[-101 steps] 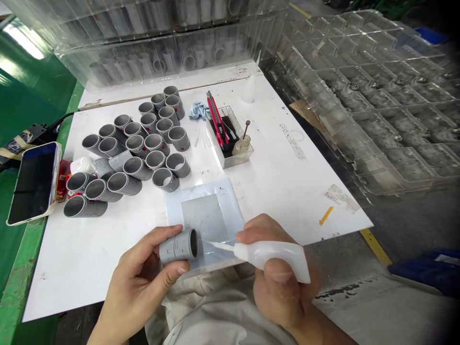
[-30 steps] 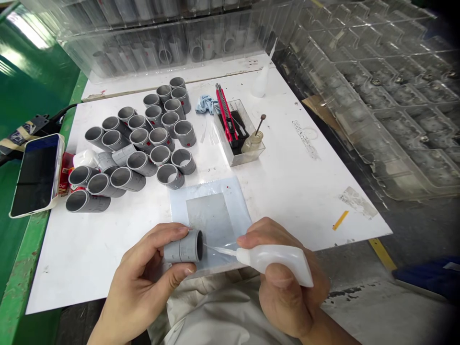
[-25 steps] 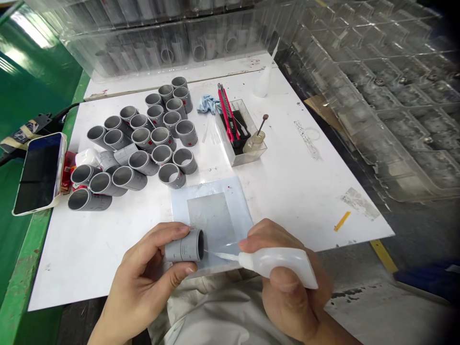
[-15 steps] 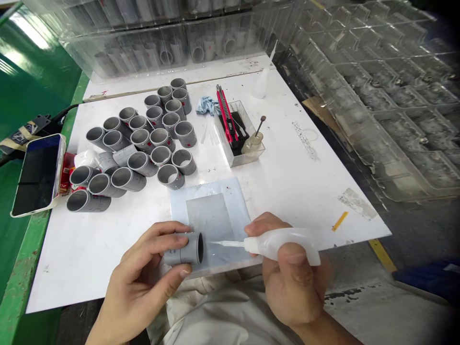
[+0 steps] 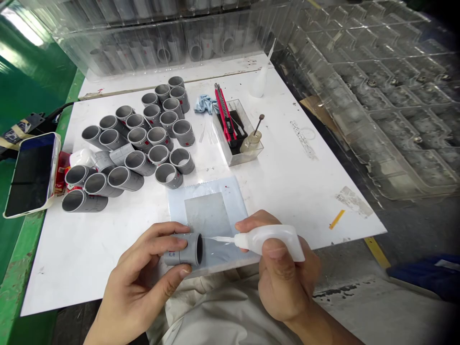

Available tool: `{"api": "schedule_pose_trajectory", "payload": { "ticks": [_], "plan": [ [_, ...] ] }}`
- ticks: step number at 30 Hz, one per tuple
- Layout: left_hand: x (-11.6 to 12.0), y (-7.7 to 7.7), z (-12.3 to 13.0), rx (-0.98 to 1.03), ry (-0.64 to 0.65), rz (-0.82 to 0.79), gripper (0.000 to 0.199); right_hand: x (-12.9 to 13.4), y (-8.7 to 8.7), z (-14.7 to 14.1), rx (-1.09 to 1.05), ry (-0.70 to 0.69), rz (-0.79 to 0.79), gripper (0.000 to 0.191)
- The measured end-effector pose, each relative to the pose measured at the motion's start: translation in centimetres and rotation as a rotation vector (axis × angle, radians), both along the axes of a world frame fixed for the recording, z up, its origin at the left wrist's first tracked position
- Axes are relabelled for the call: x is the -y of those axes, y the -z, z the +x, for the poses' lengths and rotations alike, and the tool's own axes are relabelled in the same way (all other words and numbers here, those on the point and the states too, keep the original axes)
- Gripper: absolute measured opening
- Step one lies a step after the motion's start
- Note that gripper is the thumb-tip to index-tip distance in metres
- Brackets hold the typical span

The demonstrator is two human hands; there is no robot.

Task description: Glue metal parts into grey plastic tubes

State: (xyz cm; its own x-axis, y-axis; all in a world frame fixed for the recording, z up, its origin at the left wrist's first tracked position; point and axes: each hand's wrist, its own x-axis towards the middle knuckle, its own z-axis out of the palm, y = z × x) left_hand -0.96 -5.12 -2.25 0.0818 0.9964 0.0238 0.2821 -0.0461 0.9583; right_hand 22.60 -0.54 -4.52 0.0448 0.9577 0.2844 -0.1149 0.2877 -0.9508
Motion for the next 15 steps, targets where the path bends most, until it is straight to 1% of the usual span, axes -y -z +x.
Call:
{"api": "schedule_pose_trajectory", "payload": {
  "ticks": [4, 12, 15],
  "plan": [
    [-0.11, 0.27, -0.07, 0.011, 0.023, 0.033, 0.042, 0.15, 0.03, -0.04, 0.000, -0.006, 0.002, 0.023],
    [-0.01, 0.31, -0.28, 0.002, 0.029, 0.042, 0.042, 0.23, 0.06, -0.02, 0.002, -0.029, 0.035, 0.025],
    [-0.03, 0.38, -0.21, -0.028, 0.019, 0.054, 0.050, 0.15, -0.41, 0.15, -0.024, -0.058, 0.012, 0.025]
  ]
}}
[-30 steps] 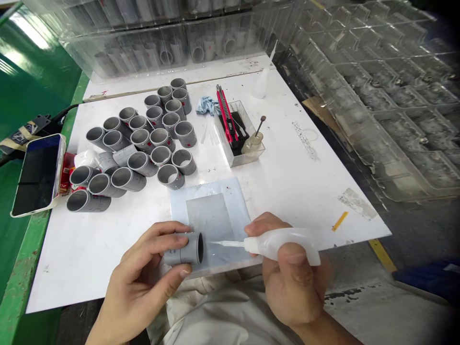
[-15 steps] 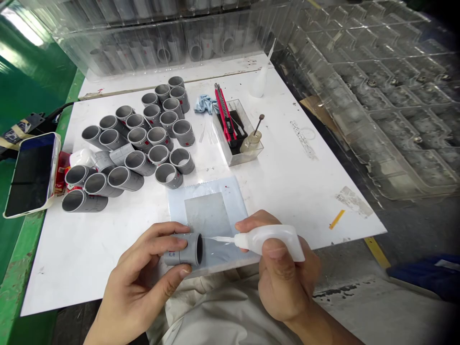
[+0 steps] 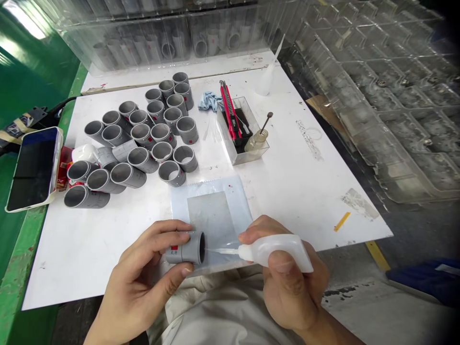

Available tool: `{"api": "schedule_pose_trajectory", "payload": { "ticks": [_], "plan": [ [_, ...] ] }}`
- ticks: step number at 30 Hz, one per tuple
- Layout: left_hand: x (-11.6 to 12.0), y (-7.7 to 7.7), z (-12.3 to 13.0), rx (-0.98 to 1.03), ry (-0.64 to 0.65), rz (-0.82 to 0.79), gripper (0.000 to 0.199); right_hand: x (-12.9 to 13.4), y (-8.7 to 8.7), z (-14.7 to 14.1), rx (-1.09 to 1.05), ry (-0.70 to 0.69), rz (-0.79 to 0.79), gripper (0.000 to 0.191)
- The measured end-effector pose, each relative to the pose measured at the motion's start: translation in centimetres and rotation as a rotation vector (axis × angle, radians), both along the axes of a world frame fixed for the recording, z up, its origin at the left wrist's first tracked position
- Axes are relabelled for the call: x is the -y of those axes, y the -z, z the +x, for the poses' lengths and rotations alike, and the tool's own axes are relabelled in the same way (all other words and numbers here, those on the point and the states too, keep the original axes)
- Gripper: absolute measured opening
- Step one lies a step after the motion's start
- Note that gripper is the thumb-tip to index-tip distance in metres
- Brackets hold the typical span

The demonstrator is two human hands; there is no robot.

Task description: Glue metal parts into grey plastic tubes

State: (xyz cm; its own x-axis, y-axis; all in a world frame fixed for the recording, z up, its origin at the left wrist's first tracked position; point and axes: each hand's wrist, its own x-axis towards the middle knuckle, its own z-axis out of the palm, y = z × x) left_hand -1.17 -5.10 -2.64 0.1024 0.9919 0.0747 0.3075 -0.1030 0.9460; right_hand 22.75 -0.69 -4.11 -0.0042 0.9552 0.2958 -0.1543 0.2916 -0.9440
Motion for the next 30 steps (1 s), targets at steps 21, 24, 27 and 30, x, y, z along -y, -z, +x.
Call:
{"api": "schedule_pose_trajectory", "payload": {
  "ticks": [21, 24, 27, 30],
  "plan": [
    [0.3, 0.0, 0.3, 0.026, -0.054, -0.088, 0.043, -0.4, -1.2, -0.4, -0.103, 0.068, -0.201, 0.028],
    [0.2, 0.1, 0.3, 0.015, -0.038, -0.087, 0.044, -0.4, -1.2, -0.5, -0.097, 0.071, -0.210, 0.028],
    [0.1, 0.0, 0.3, 0.006, -0.028, -0.079, 0.045, -0.3, -1.1, -0.5, -0.091, 0.067, -0.222, 0.029],
    [0.2, 0.0, 0.3, 0.007, -0.033, -0.085, 0.044, -0.3, -1.0, -0.4, -0.080, 0.062, -0.215, 0.029]
  ]
}}
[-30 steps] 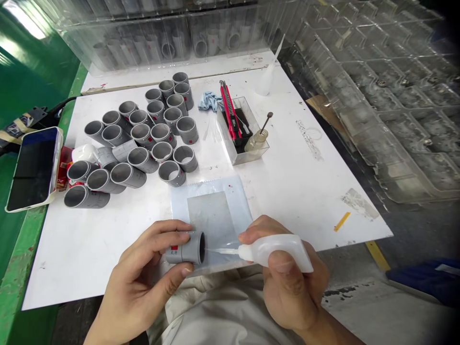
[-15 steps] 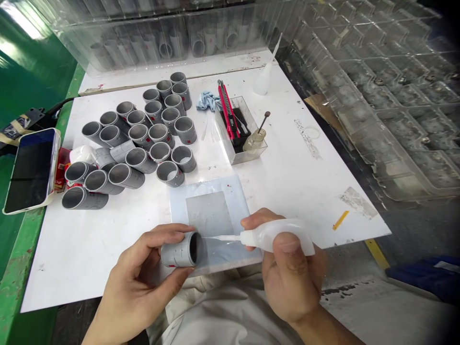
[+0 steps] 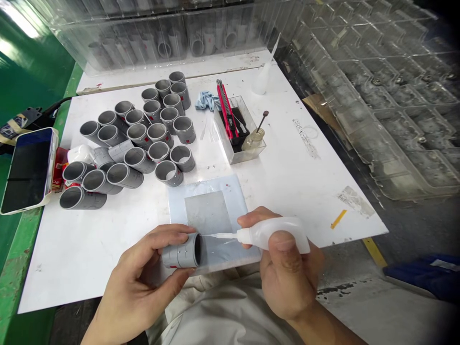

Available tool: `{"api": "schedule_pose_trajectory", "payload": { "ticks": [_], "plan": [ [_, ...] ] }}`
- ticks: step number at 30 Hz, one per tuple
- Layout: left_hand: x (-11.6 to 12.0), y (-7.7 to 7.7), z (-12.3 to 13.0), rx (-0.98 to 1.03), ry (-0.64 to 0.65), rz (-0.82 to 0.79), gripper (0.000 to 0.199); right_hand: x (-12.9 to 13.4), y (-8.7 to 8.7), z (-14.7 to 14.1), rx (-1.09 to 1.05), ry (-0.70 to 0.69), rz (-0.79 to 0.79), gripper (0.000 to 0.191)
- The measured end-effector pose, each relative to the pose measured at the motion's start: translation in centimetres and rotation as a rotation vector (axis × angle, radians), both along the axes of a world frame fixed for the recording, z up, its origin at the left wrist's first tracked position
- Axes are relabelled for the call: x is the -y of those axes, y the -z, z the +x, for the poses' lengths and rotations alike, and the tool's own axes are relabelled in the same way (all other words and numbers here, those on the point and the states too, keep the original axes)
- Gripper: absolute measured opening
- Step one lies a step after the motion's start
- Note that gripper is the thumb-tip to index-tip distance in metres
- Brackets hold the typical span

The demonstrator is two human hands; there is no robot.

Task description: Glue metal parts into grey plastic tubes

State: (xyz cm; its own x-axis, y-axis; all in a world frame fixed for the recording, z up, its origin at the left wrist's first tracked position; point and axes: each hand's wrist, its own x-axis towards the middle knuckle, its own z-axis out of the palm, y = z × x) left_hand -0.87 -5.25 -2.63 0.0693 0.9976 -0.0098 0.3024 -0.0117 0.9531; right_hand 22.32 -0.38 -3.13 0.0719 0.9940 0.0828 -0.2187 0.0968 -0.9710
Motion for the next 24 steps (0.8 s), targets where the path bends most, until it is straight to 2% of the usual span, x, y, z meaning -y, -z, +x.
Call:
{"api": "schedule_pose_trajectory", "payload": {
  "ticks": [14, 21, 24],
  "plan": [
    [0.0, -0.1, 0.1, 0.029, 0.003, 0.010, 0.048, 0.3, 0.5, 0.4, 0.041, -0.043, 0.034, 0.027],
    [0.1, -0.1, 0.1, 0.039, -0.005, -0.003, 0.050, -0.3, -0.5, 0.5, 0.042, -0.067, 0.050, 0.026],
    [0.0, 0.1, 0.1, 0.051, 0.005, 0.052, 0.052, -0.6, -1.0, 0.3, 0.019, -0.031, 0.039, 0.027]
  ]
}}
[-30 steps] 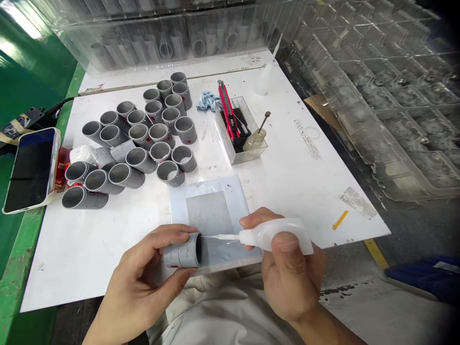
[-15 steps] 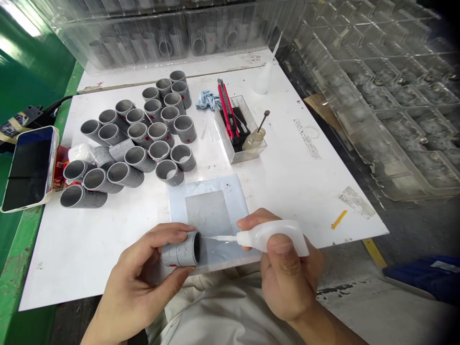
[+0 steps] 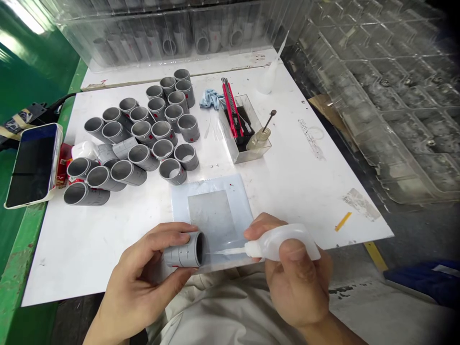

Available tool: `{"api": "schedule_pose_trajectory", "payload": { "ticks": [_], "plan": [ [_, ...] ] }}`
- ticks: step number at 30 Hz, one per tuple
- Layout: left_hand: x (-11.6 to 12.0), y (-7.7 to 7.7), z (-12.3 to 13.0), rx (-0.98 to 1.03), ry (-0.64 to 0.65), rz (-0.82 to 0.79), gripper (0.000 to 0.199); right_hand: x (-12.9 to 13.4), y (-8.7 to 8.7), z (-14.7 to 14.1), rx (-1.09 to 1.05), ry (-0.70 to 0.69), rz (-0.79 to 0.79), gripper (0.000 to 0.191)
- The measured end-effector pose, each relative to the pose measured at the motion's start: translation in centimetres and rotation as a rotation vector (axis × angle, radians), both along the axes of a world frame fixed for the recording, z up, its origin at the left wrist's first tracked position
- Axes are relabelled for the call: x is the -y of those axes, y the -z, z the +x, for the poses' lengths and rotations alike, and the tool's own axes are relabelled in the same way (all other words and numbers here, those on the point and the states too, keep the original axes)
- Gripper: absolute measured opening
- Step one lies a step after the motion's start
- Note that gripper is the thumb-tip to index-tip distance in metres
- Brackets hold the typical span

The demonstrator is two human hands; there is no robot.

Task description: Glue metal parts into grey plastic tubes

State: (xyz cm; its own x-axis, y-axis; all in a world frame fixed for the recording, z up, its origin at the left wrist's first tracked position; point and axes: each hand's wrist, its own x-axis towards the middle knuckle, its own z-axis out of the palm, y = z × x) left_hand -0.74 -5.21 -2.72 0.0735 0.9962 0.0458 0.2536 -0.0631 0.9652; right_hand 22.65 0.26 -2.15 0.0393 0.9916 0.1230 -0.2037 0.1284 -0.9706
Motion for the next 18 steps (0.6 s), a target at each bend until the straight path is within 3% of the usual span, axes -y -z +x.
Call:
{"api": "schedule_pose_trajectory", "payload": {
  "ticks": [7, 12, 18],
  "plan": [
    [-0.09, -0.04, -0.32, 0.000, 0.003, 0.060, 0.054, -0.26, 0.04, -0.76, -0.078, 0.147, -0.055, 0.031],
    [-0.10, -0.56, -0.56, 0.003, 0.014, 0.010, 0.032, -0.18, -0.07, -0.78, -0.016, 0.121, -0.035, 0.029],
    [0.09, -0.69, -0.51, -0.024, 0.014, 0.006, 0.029, 0.10, 0.44, -0.58, -0.061, 0.076, -0.047, 0.026]
  ]
}}
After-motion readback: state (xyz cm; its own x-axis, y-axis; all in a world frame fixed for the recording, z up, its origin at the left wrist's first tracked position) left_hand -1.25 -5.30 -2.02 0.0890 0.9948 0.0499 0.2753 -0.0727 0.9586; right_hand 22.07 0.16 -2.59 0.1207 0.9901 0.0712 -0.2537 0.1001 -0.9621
